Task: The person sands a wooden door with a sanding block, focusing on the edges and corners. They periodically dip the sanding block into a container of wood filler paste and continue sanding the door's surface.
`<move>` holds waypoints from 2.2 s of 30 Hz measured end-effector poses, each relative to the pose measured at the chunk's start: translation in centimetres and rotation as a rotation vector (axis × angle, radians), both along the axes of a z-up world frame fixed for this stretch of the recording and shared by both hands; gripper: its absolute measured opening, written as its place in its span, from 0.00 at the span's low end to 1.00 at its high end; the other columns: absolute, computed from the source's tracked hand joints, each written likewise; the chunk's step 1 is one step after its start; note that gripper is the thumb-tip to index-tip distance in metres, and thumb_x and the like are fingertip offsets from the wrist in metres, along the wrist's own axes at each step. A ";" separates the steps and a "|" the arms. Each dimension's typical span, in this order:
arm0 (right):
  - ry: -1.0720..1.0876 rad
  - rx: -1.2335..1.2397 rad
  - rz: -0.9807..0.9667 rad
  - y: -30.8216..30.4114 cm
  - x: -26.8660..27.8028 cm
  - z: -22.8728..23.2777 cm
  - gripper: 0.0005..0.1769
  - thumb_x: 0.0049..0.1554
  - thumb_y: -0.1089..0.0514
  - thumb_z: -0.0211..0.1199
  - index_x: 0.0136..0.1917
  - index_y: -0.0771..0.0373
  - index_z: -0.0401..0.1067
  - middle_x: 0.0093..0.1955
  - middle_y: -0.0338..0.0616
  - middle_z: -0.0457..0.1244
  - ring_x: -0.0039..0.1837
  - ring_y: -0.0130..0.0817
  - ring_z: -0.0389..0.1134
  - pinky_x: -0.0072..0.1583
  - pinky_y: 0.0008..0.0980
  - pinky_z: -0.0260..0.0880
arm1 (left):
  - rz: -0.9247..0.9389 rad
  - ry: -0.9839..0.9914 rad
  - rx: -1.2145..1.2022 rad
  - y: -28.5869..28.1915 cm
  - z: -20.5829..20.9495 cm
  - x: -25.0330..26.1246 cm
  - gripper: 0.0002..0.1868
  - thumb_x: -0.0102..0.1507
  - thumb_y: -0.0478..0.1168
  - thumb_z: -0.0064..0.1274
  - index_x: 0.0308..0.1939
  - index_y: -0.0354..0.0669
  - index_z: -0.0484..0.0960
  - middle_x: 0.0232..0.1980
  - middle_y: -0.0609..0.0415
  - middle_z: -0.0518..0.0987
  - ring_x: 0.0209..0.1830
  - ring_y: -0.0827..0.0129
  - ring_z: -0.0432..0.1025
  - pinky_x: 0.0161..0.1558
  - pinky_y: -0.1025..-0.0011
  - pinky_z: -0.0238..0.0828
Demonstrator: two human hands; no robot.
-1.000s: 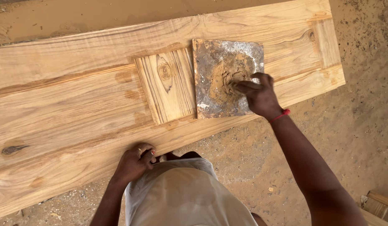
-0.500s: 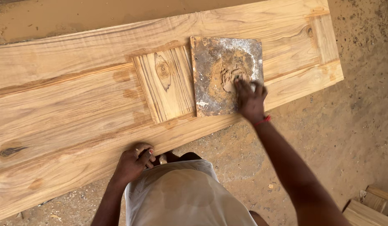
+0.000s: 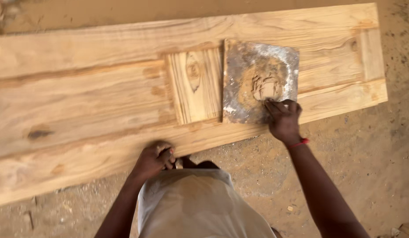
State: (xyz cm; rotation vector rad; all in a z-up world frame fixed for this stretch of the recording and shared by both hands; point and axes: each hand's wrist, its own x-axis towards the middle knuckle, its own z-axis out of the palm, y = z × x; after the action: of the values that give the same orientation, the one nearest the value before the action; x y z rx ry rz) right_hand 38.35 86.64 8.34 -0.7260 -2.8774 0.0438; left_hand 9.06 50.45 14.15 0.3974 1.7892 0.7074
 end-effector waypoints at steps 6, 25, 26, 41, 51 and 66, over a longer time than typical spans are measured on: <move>0.534 -0.544 -0.246 2.1 2.5 2.2 0.10 0.65 0.66 0.60 0.57 0.65 0.80 0.62 0.45 0.70 0.68 0.37 0.59 0.65 0.37 0.68 | -0.019 -0.010 0.080 0.1 0.4 -0.3 0.12 0.68 0.40 0.49 0.50 0.34 0.80 0.33 0.48 0.85 0.27 0.69 0.82 0.33 0.69 0.81; 0.278 -0.193 0.228 -3.6 -23.9 2.8 0.20 0.55 0.68 0.64 0.60 0.58 0.80 0.62 0.43 0.71 0.67 0.45 0.62 0.70 0.42 0.63 | 0.012 -0.050 0.040 0.7 2.0 -1.2 0.14 0.69 0.43 0.48 0.51 0.38 0.81 0.34 0.50 0.86 0.26 0.71 0.80 0.31 0.70 0.77; 0.184 -0.047 0.227 -4.3 -24.7 2.4 0.19 0.52 0.68 0.64 0.57 0.58 0.81 0.62 0.41 0.72 0.67 0.45 0.63 0.69 0.45 0.62 | 0.019 -0.057 0.040 0.6 2.0 -1.3 0.14 0.69 0.43 0.48 0.51 0.37 0.82 0.34 0.51 0.85 0.26 0.72 0.80 0.31 0.70 0.77; 0.029 -0.088 0.426 -1.2 -28.1 3.7 0.14 0.58 0.62 0.63 0.57 0.58 0.81 0.58 0.39 0.73 0.62 0.45 0.62 0.66 0.47 0.57 | 0.078 -0.174 0.120 -0.3 1.0 -2.0 0.17 0.68 0.43 0.50 0.54 0.33 0.80 0.32 0.50 0.82 0.25 0.72 0.79 0.32 0.69 0.80; -0.120 -0.201 0.390 0.1 -26.4 5.3 0.20 0.61 0.67 0.58 0.59 0.52 0.84 0.56 0.36 0.73 0.55 0.42 0.61 0.61 0.45 0.61 | 0.067 -0.163 0.177 -1.1 0.8 -2.4 0.17 0.68 0.43 0.51 0.54 0.32 0.79 0.37 0.50 0.82 0.28 0.69 0.82 0.34 0.69 0.80; 0.121 -0.872 0.118 -7.5 -12.5 9.0 0.17 0.59 0.60 0.66 0.62 0.60 0.77 0.54 0.41 0.71 0.55 0.35 0.69 0.58 0.36 0.70 | -0.036 -0.150 0.161 0.0 0.6 -1.7 0.13 0.67 0.43 0.52 0.48 0.38 0.83 0.39 0.49 0.84 0.33 0.66 0.82 0.40 0.65 0.79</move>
State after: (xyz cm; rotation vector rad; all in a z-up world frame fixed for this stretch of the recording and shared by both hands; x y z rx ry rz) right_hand 25.83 79.17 17.38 -0.6186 -2.6950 1.3558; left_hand 7.36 50.47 14.70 0.4703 1.5864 0.8367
